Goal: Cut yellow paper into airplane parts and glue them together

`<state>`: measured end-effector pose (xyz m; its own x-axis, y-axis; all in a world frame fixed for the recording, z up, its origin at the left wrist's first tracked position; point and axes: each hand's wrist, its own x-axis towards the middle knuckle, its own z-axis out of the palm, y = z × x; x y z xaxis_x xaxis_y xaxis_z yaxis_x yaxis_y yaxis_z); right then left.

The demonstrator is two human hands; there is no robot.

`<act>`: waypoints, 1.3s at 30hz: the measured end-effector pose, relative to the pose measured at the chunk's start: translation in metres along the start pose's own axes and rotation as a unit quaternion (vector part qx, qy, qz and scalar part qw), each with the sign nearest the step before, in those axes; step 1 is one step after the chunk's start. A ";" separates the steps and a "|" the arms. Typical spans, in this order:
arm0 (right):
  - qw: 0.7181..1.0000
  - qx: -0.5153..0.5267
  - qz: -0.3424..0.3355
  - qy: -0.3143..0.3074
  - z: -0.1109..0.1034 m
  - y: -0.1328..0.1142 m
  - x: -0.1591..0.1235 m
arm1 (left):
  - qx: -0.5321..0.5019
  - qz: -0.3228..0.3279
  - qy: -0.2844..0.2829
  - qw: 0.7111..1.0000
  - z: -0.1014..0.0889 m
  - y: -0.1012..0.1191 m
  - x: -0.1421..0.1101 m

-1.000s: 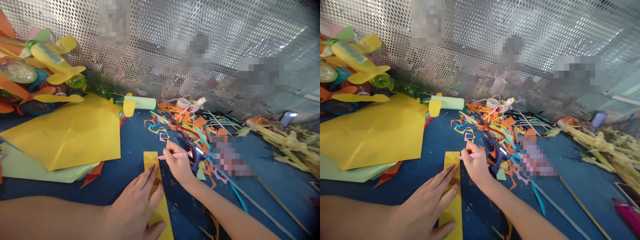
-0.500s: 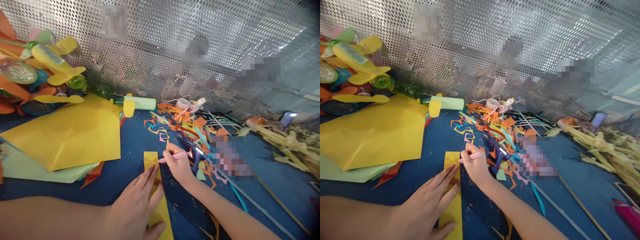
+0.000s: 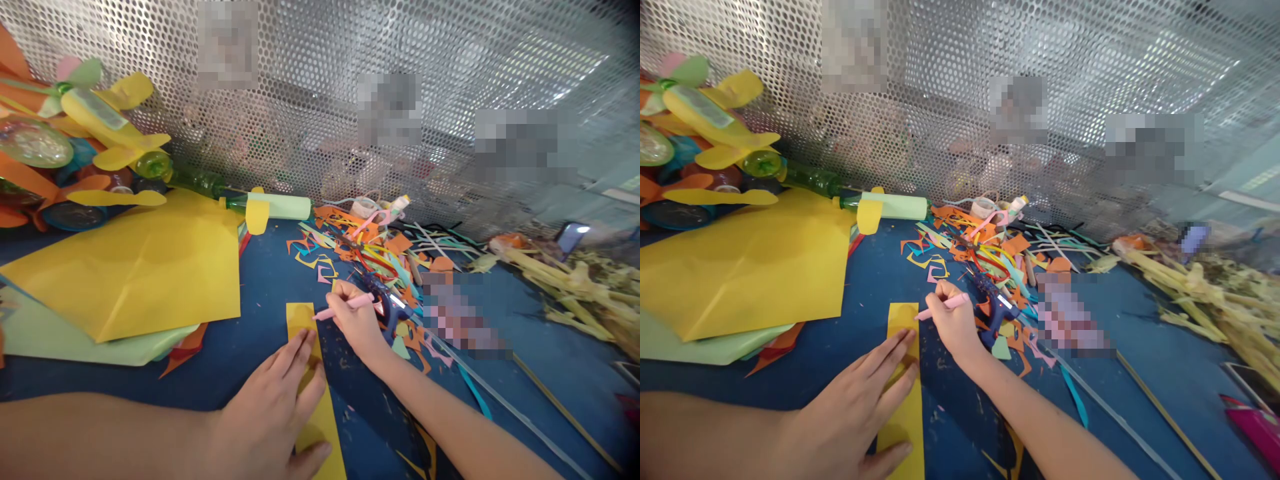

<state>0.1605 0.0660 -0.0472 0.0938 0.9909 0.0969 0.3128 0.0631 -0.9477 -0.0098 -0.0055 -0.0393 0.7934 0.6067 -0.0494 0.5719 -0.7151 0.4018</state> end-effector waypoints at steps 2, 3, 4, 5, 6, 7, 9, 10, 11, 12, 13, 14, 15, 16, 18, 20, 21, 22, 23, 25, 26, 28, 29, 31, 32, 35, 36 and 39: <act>1.000 -0.001 -0.007 -0.001 0.000 -0.001 -0.001 | 0.001 0.001 -0.003 1.000 0.000 0.000 0.001; 1.000 0.002 -0.008 -0.001 0.000 -0.001 -0.001 | 0.002 0.001 -0.003 1.000 0.000 0.000 0.001; 1.000 0.005 -0.006 -0.001 0.000 -0.002 -0.001 | 0.004 0.001 -0.004 1.000 -0.001 0.000 0.001; 1.000 0.008 -0.002 -0.003 0.000 -0.002 -0.001 | 0.006 0.001 -0.004 1.000 -0.001 0.000 0.001; 1.000 0.010 0.003 -0.005 0.000 -0.002 -0.001 | 0.008 0.001 -0.004 1.000 -0.001 0.000 0.001; 1.000 0.010 0.006 -0.006 0.000 -0.002 -0.001 | 0.011 0.001 -0.004 1.000 -0.001 -0.001 0.001; 1.000 0.007 0.007 -0.009 0.000 -0.003 -0.001 | 0.013 0.003 -0.004 1.000 0.000 -0.001 0.001; 1.000 0.006 0.008 -0.010 0.000 -0.003 -0.001 | 0.014 0.005 -0.003 1.000 0.000 -0.001 0.000; 1.000 0.006 0.010 -0.011 -0.001 -0.003 -0.001 | 0.014 0.007 -0.002 1.000 0.001 -0.001 0.000; 1.000 0.006 0.013 -0.012 -0.001 -0.004 -0.001 | 0.013 0.010 0.000 1.000 0.001 -0.002 -0.001; 1.000 0.006 0.017 -0.014 -0.001 -0.004 -0.001 | 0.012 0.012 0.002 1.000 0.001 -0.002 -0.001; 1.000 0.004 0.021 -0.015 -0.001 -0.005 -0.001 | 0.011 0.013 0.004 1.000 0.001 -0.002 -0.001; 1.000 0.002 0.023 -0.015 -0.001 -0.005 -0.001 | 0.012 0.013 0.006 1.000 0.001 -0.002 0.000; 1.000 0.001 0.024 -0.015 -0.001 -0.006 -0.001 | 0.013 0.013 0.007 1.000 0.001 -0.002 0.000; 1.000 0.005 0.025 -0.018 -0.001 -0.007 -0.001 | 0.017 0.014 0.004 1.000 0.001 -0.002 0.001; 0.999 0.009 0.026 -0.020 -0.001 -0.007 -0.001 | 0.021 0.016 -0.002 1.000 0.000 -0.002 0.001; 0.999 0.010 0.028 -0.022 -0.001 -0.007 -0.001 | 0.022 0.017 -0.005 1.000 -0.001 -0.001 0.001; 0.999 0.013 0.032 -0.026 -0.001 -0.006 -0.001 | 0.023 0.017 -0.007 1.000 -0.001 -0.001 0.001; 0.999 0.026 0.036 -0.026 -0.001 -0.005 0.000 | 0.025 0.017 -0.007 1.000 -0.001 0.000 0.001; 0.996 0.073 0.040 -0.011 -0.002 -0.001 0.002 | 0.029 0.018 -0.003 0.999 -0.002 0.000 0.001; 0.994 0.101 0.040 0.002 -0.003 0.002 0.004 | 0.030 0.021 -0.001 0.999 -0.003 0.000 0.001; 0.988 0.147 0.033 0.027 -0.003 0.007 0.008 | 0.034 0.028 0.007 0.999 -0.005 -0.002 0.000; 0.986 0.160 0.027 0.034 -0.004 0.010 0.009 | 0.037 0.030 0.013 0.999 -0.007 -0.003 0.000; 0.984 0.175 0.019 0.036 -0.004 0.014 0.012 | 0.041 0.025 0.031 0.998 -0.009 -0.005 -0.001; 0.983 0.180 0.015 0.036 -0.004 0.015 0.013 | 0.045 0.014 0.042 0.998 -0.011 -0.006 -0.002; 0.981 0.191 0.011 0.038 -0.003 0.017 0.015 | 0.065 0.002 0.070 0.995 -0.013 -0.006 -0.004; 0.980 0.193 0.012 0.037 -0.003 0.017 0.015 | 0.070 0.014 0.073 0.995 -0.014 -0.006 -0.005; 0.979 0.198 0.017 0.034 -0.003 0.016 0.015 | 0.058 0.075 0.056 0.994 -0.017 -0.005 -0.008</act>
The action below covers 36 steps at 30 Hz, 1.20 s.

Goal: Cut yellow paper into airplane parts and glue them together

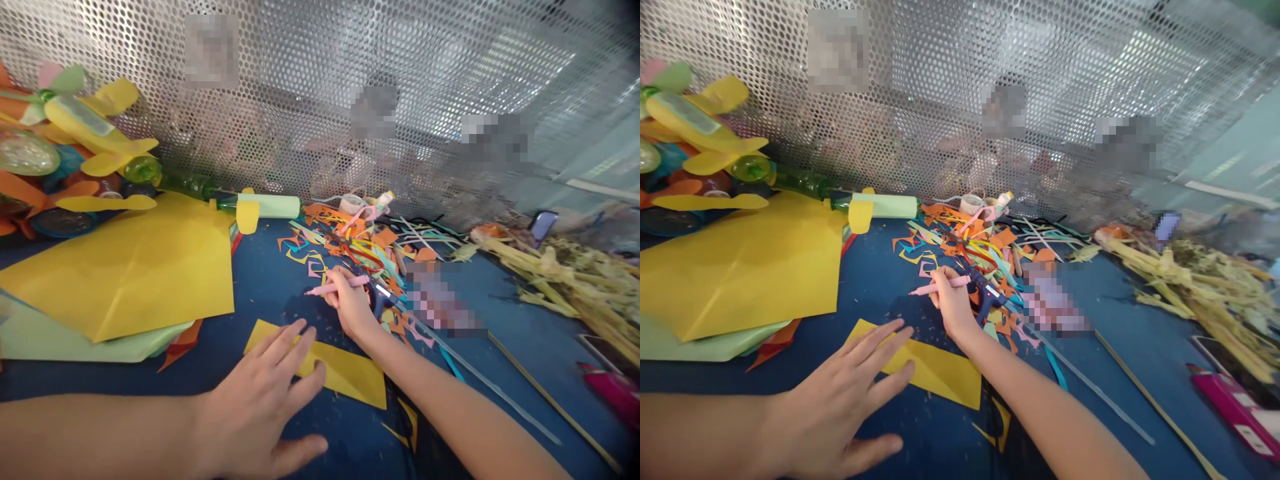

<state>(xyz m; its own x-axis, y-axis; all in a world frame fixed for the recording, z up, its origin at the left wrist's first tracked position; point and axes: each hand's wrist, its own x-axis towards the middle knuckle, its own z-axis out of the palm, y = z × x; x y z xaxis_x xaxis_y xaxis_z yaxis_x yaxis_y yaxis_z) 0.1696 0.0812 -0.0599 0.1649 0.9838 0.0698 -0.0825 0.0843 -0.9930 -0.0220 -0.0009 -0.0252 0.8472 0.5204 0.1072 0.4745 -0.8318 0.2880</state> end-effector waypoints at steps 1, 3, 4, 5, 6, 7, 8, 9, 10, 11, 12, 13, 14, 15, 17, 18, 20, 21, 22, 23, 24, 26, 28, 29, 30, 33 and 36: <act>1.000 0.001 0.002 -0.001 0.000 0.000 0.000 | -0.011 0.010 -0.012 1.000 -0.001 0.001 0.000; 1.000 0.006 0.006 -0.003 0.000 0.000 0.000 | -0.025 0.015 -0.035 0.999 -0.005 0.003 0.000; 1.000 0.010 0.009 -0.004 0.000 0.000 0.000 | -0.027 0.012 -0.044 0.999 -0.006 0.005 0.000; 1.000 0.014 0.012 -0.005 0.000 0.000 0.001 | -0.026 0.006 -0.051 0.998 -0.008 0.008 0.000; 1.000 0.019 0.016 -0.006 -0.001 0.000 0.001 | -0.021 -0.003 -0.055 0.998 -0.009 0.011 0.000; 0.999 0.024 0.020 -0.008 -0.001 0.000 0.002 | -0.013 -0.014 -0.057 0.998 -0.009 0.015 0.000; 0.999 0.030 0.024 -0.009 -0.001 -0.001 0.003 | -0.002 -0.027 -0.057 0.998 -0.010 0.018 -0.001; 0.999 0.035 0.029 -0.010 -0.001 -0.001 0.003 | 0.010 -0.041 -0.056 0.998 -0.010 0.021 -0.001; 0.999 0.042 0.033 -0.008 -0.002 -0.001 0.003 | 0.019 -0.048 -0.056 0.997 -0.009 0.023 -0.002; 0.998 0.048 0.036 -0.005 -0.002 -0.002 0.004 | 0.023 -0.053 -0.059 0.997 -0.009 0.024 -0.002; 0.998 0.055 0.040 0.000 -0.002 -0.003 0.004 | 0.020 -0.052 -0.062 0.997 -0.008 0.024 -0.003; 0.997 0.061 0.042 0.006 -0.001 -0.003 0.004 | 0.013 -0.046 -0.063 0.997 -0.007 0.022 -0.003; 0.997 0.067 0.044 0.013 -0.001 -0.004 0.004 | 0.004 -0.036 -0.060 0.998 -0.006 0.020 -0.003; 0.996 0.072 0.045 0.019 -0.001 -0.005 0.004 | -0.005 -0.023 -0.055 0.998 -0.005 0.017 -0.003; 0.996 0.077 0.044 0.025 0.000 -0.007 0.003 | -0.015 -0.003 -0.041 0.999 -0.003 0.010 -0.003; 0.996 0.079 0.043 0.027 0.001 -0.007 0.002 | -0.018 0.003 -0.040 0.999 -0.002 0.007 -0.003; 0.996 0.078 0.041 0.030 0.003 -0.009 0.002 | -0.021 0.003 -0.047 0.999 -0.001 0.004 -0.002; 0.996 0.076 0.039 0.034 0.003 -0.009 0.001 | -0.021 0.002 -0.054 0.998 -0.001 0.004 -0.002; 0.996 0.074 0.037 0.039 0.004 -0.010 0.001 | -0.021 0.002 -0.061 0.998 -0.001 0.004 -0.002; 0.996 0.071 0.035 0.044 0.004 -0.010 0.001 | -0.019 0.000 -0.068 0.997 -0.002 0.005 -0.001; 0.996 0.066 0.029 0.049 0.004 -0.010 0.001 | -0.016 -0.006 -0.073 0.997 -0.002 0.005 -0.001; 0.997 0.049 0.007 0.057 0.003 -0.011 0.000 | -0.007 -0.023 -0.080 0.997 -0.002 0.006 -0.001; 0.998 0.016 -0.025 0.057 0.002 -0.012 -0.002 | 0.002 -0.048 -0.074 0.996 0.000 0.005 -0.001; 0.998 -0.006 -0.040 0.050 0.002 -0.013 -0.003 | 0.003 -0.057 -0.069 0.996 0.001 0.004 -0.001; 0.997 -0.028 -0.054 0.037 0.002 -0.014 -0.005 | 0.002 -0.063 -0.066 0.996 0.002 0.003 0.000; 0.993 -0.085 -0.076 -0.029 0.004 -0.018 -0.011 | -0.011 -0.061 -0.060 0.996 0.003 -0.001 0.003; 0.986 -0.109 -0.065 -0.105 0.007 -0.018 -0.015 | -0.016 -0.059 -0.055 0.997 0.005 -0.005 0.006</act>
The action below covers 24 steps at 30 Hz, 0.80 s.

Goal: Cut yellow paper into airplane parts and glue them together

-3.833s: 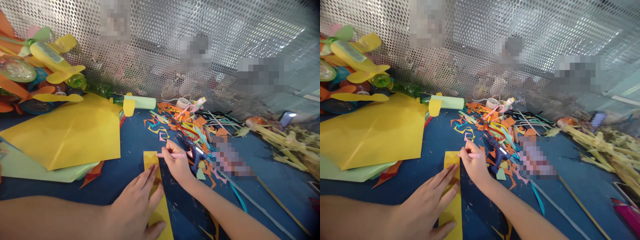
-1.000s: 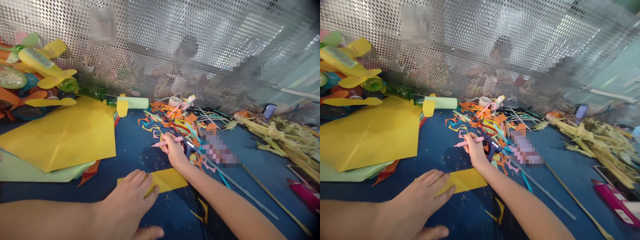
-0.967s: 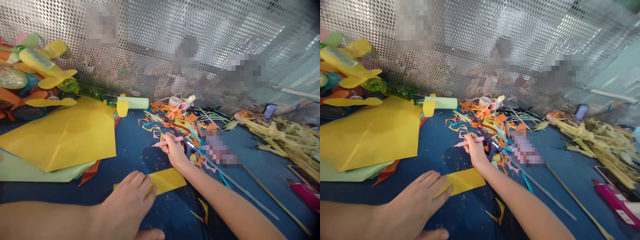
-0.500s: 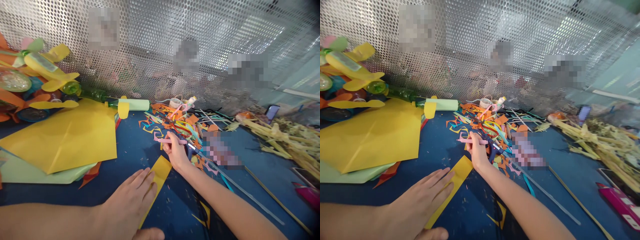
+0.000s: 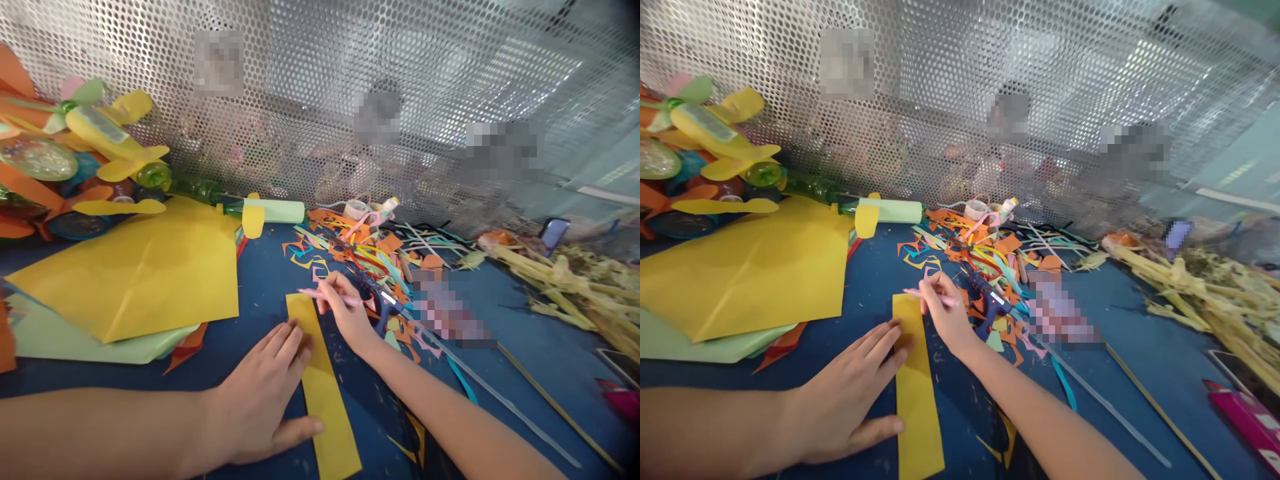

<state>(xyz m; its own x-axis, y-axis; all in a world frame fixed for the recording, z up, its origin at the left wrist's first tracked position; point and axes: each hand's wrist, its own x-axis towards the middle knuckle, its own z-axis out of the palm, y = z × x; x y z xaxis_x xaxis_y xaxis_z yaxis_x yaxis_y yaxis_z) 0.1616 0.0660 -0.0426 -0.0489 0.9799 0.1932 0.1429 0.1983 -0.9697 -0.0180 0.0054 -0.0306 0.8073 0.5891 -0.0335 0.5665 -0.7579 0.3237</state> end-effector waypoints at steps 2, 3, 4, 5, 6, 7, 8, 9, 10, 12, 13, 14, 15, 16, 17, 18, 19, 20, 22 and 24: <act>1.000 -0.011 0.010 -0.026 0.002 0.001 -0.001 | -0.004 -0.003 0.013 1.000 0.001 -0.002 0.001; 0.999 -0.020 0.011 -0.029 0.003 0.003 -0.001 | -0.006 -0.003 0.019 1.000 0.002 -0.003 0.002; 0.999 -0.027 0.012 -0.027 0.003 0.004 0.000 | -0.007 -0.002 0.024 1.000 0.003 -0.003 0.002; 0.999 -0.032 0.015 -0.023 0.003 0.005 0.000 | -0.008 0.001 0.029 1.000 0.004 -0.004 0.002; 0.999 -0.036 0.019 -0.021 0.003 0.006 0.000 | -0.008 0.004 0.033 0.999 0.005 -0.005 0.001; 0.999 -0.037 0.023 -0.020 0.003 0.007 0.001 | -0.008 0.008 0.036 0.999 0.006 -0.006 0.001; 0.999 -0.039 0.026 -0.021 0.003 0.008 0.001 | -0.009 0.012 0.039 0.999 0.007 -0.006 0.001; 0.998 -0.043 0.028 -0.022 0.003 0.008 0.001 | -0.009 0.014 0.041 0.999 0.008 -0.006 0.000; 0.998 -0.048 0.028 -0.022 0.003 0.008 0.001 | -0.008 0.014 0.040 0.999 0.009 -0.007 0.000; 0.998 -0.060 0.025 -0.023 0.003 0.008 0.001 | -0.007 0.012 0.036 0.999 0.010 -0.007 0.000; 0.997 -0.065 0.025 -0.026 0.003 0.008 0.000 | -0.008 0.011 0.037 0.999 0.010 -0.007 0.000; 0.997 -0.069 0.026 -0.028 0.003 0.008 0.000 | -0.011 0.010 0.038 0.999 0.011 -0.007 0.000; 0.997 -0.071 0.027 -0.032 0.003 0.008 0.000 | -0.013 0.010 0.039 0.999 0.011 -0.006 0.000; 0.996 -0.073 0.028 -0.035 0.003 0.008 0.000 | -0.016 0.011 0.039 0.999 0.011 -0.006 0.000; 0.996 -0.074 0.031 -0.038 0.003 0.007 0.000 | -0.018 0.011 0.038 0.999 0.010 -0.006 0.000; 0.996 -0.074 0.032 -0.040 0.003 0.007 0.000 | -0.020 0.009 0.036 0.999 0.010 -0.006 0.000; 0.996 -0.073 0.033 -0.042 0.003 0.007 0.000 | -0.021 0.009 0.035 0.999 0.010 -0.006 0.000; 0.996 -0.071 0.035 -0.044 0.003 0.007 0.000 | -0.022 0.009 0.034 0.999 0.009 -0.006 0.000; 0.996 -0.068 0.038 -0.048 0.003 0.007 0.000 | -0.022 0.010 0.035 0.999 0.009 -0.006 0.000; 0.995 -0.067 0.041 -0.054 0.003 0.007 0.000 | -0.022 0.010 0.037 0.999 0.010 -0.006 0.000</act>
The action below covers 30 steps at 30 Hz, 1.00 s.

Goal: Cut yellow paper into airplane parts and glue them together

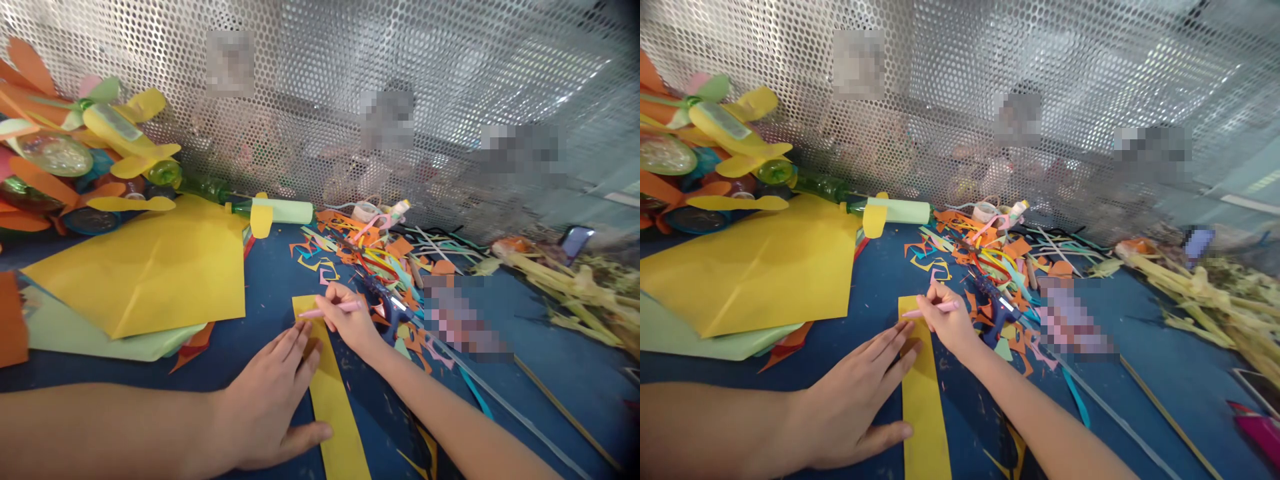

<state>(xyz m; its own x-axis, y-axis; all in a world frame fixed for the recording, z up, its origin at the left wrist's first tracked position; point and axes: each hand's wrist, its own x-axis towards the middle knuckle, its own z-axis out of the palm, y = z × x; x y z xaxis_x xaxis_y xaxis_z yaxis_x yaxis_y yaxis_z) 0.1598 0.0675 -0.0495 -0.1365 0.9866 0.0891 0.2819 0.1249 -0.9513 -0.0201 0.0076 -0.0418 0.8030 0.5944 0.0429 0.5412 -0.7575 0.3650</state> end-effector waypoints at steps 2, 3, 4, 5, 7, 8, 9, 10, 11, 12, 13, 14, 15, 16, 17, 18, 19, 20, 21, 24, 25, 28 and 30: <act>1.000 -0.003 0.000 -0.003 0.000 0.001 0.000 | 0.000 -0.002 0.001 1.000 0.001 0.000 0.000; 1.000 -0.004 -0.001 -0.003 0.000 0.001 0.000 | -0.001 -0.003 0.001 1.000 0.001 -0.001 0.000; 1.000 -0.006 -0.003 -0.004 0.000 0.002 0.000 | -0.001 -0.003 0.000 1.000 0.001 -0.001 0.000; 1.000 -0.007 -0.005 -0.004 0.001 0.002 0.000 | -0.001 -0.002 -0.001 1.000 0.001 -0.001 0.000; 1.000 -0.008 -0.009 -0.001 0.001 0.003 0.000 | -0.001 -0.004 -0.004 1.000 0.000 0.000 0.001; 1.000 -0.006 -0.010 0.001 0.001 0.003 0.000 | 0.000 -0.005 -0.006 1.000 0.000 0.000 0.001; 1.000 -0.002 -0.010 0.004 0.002 0.003 0.000 | 0.001 -0.006 -0.009 1.000 -0.001 0.000 0.001; 1.000 0.000 -0.010 0.008 0.002 0.003 0.000 | 0.001 -0.007 -0.013 1.000 -0.001 0.001 0.001; 1.000 0.000 -0.011 0.014 0.002 0.003 0.000 | -0.001 -0.008 -0.018 1.000 -0.002 0.001 0.001; 1.000 -0.003 -0.015 0.021 0.003 0.002 0.000 | -0.003 -0.008 -0.021 1.000 -0.002 0.001 0.001; 0.999 -0.010 -0.020 0.031 0.003 0.001 0.000 | -0.005 -0.009 -0.024 1.000 -0.003 0.002 0.002; 0.999 -0.020 -0.026 0.043 0.003 0.000 0.000 | -0.007 -0.011 -0.025 1.000 -0.003 0.002 0.002; 0.998 -0.031 -0.032 0.053 0.003 -0.001 0.001 | -0.008 -0.013 -0.025 1.000 -0.003 0.002 0.002; 0.997 -0.040 -0.037 0.062 0.003 -0.002 0.001 | -0.007 -0.013 -0.026 1.000 -0.004 0.002 0.002; 0.996 -0.048 -0.041 0.067 0.003 -0.003 0.001 | -0.005 -0.013 -0.026 1.000 -0.004 0.002 0.002; 0.995 -0.056 -0.044 0.072 0.003 -0.003 0.001 | -0.003 -0.012 -0.027 1.000 -0.004 0.002 0.002; 0.994 -0.064 -0.047 0.076 0.002 -0.004 0.001 | 0.000 -0.010 -0.028 1.000 -0.004 0.002 0.002; 0.993 -0.071 -0.050 0.081 0.002 -0.004 0.000 | 0.003 -0.008 -0.030 1.000 -0.004 0.002 0.002; 0.992 -0.078 -0.054 0.087 0.001 -0.004 0.000 | 0.006 -0.006 -0.030 1.000 -0.004 0.002 0.002; 0.988 -0.088 -0.068 0.110 0.000 -0.003 0.000 | 0.007 -0.004 -0.026 1.000 -0.003 0.002 0.001; 0.987 -0.087 -0.070 0.116 -0.001 -0.002 0.000 | 0.005 -0.005 -0.025 1.000 -0.003 0.001 0.001; 0.989 -0.070 -0.058 0.121 -0.002 -0.001 0.000 | -0.003 -0.010 -0.025 1.000 -0.002 0.001 0.001; 0.992 -0.044 -0.044 0.113 -0.003 -0.001 0.000 | -0.008 -0.013 -0.022 1.000 -0.001 0.001 0.002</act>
<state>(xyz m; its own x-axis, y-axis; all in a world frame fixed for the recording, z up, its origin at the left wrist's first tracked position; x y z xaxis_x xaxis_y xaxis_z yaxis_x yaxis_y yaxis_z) 0.1621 0.0672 -0.0477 0.0495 0.9683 0.2448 0.3616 0.2111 -0.9081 -0.0186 0.0083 -0.0401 0.7988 0.6015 -0.0081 0.5587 -0.7369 0.3806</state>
